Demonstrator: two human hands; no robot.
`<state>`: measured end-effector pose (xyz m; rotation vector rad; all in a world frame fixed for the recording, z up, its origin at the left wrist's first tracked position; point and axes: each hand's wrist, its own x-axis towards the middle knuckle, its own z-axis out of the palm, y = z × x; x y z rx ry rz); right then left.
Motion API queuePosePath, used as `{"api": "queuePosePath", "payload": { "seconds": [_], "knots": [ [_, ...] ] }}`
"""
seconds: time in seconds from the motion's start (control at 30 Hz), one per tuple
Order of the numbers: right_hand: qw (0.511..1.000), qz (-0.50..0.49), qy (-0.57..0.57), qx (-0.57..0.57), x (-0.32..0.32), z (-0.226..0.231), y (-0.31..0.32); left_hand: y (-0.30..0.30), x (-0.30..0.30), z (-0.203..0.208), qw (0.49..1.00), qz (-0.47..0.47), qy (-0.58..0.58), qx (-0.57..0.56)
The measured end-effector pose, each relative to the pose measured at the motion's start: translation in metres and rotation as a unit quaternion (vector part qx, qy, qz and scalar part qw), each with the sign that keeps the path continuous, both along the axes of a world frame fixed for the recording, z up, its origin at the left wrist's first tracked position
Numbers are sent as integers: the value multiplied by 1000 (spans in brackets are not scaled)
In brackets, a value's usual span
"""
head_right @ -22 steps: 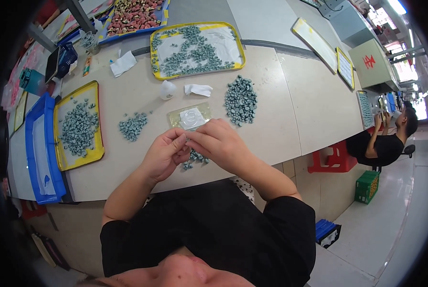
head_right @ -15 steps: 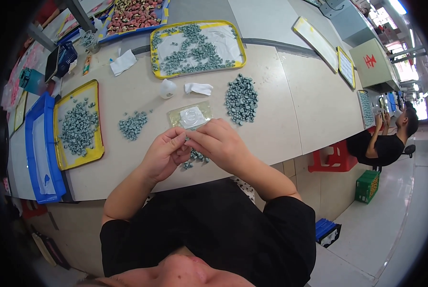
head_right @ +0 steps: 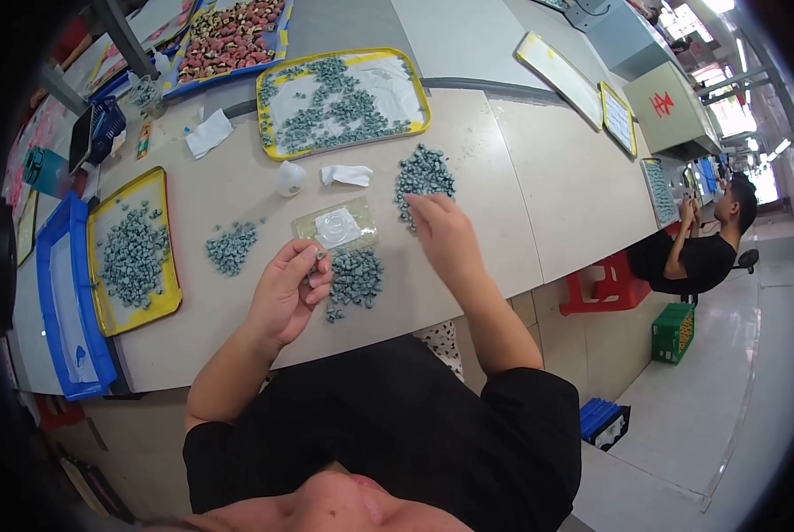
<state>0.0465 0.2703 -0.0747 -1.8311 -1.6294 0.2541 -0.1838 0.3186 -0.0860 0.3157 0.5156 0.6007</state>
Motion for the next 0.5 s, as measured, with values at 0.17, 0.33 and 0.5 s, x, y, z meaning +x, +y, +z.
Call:
{"api": "queuePosePath", "payload": {
  "seconds": [0.17,0.33,0.5],
  "knots": [
    [997,-3,-59,-40,12,-15,5,1,-1,2,999,-20,24,9],
    [981,46,-163,-90,1,-19,10,4,-1,-6,999,24,35,-11],
    [984,21,-121,-128,-1,-25,18,24,-18,9,985,166,39,2]
  ]
}}
